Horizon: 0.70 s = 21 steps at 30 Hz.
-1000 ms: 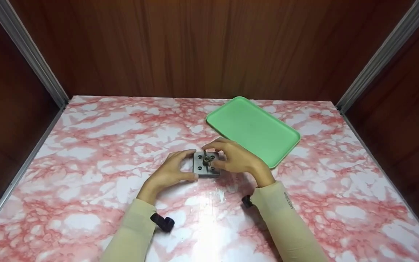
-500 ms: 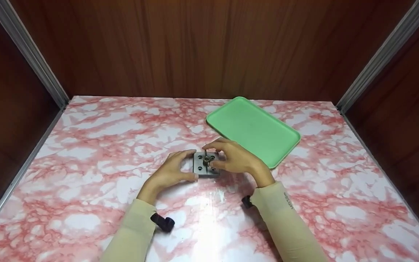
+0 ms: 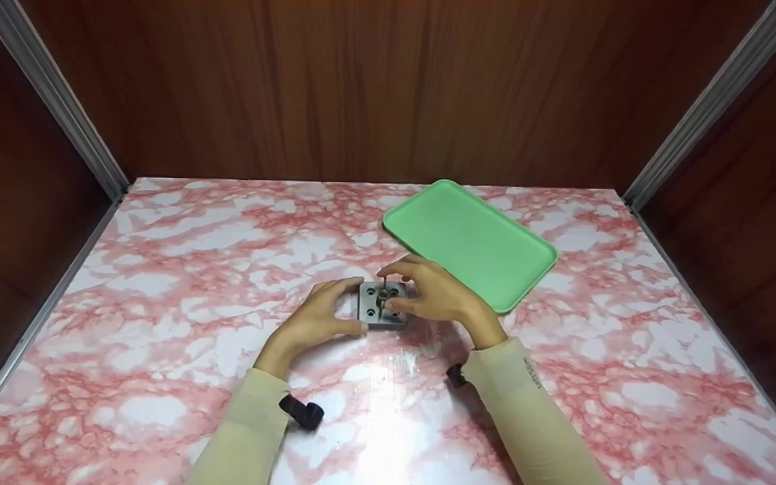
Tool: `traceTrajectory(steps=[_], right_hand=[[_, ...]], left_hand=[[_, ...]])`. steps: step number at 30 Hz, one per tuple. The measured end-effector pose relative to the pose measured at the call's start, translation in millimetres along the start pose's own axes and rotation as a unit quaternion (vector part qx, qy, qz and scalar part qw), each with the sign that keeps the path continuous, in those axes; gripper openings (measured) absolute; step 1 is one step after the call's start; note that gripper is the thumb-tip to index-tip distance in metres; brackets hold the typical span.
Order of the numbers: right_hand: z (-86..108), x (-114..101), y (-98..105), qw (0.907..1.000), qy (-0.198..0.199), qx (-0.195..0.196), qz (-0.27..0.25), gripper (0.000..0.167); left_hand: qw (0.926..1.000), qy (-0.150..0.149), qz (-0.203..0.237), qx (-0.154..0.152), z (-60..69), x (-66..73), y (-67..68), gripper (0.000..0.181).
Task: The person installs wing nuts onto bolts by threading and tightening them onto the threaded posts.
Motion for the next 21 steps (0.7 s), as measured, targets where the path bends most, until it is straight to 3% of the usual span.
traceTrajectory(steps=[21], right_hand=[[-0.4,-2.3,3.3,0.9989,-0.007,0.047,0.004,0.044]], left_hand=[[0.9999,0.012,0.007,0.003,0.7,-1.1,-0.6,0.091]])
Point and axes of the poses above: each hand's wrist, its own z-axis away from the middle knuckle, its own y-axis out of the back of the hand, x = y × z, the point moved 8 cm from there along -z, towards the middle knuckle, and after that the axes turned 9 degrees about -y, right-handed, at the moved point
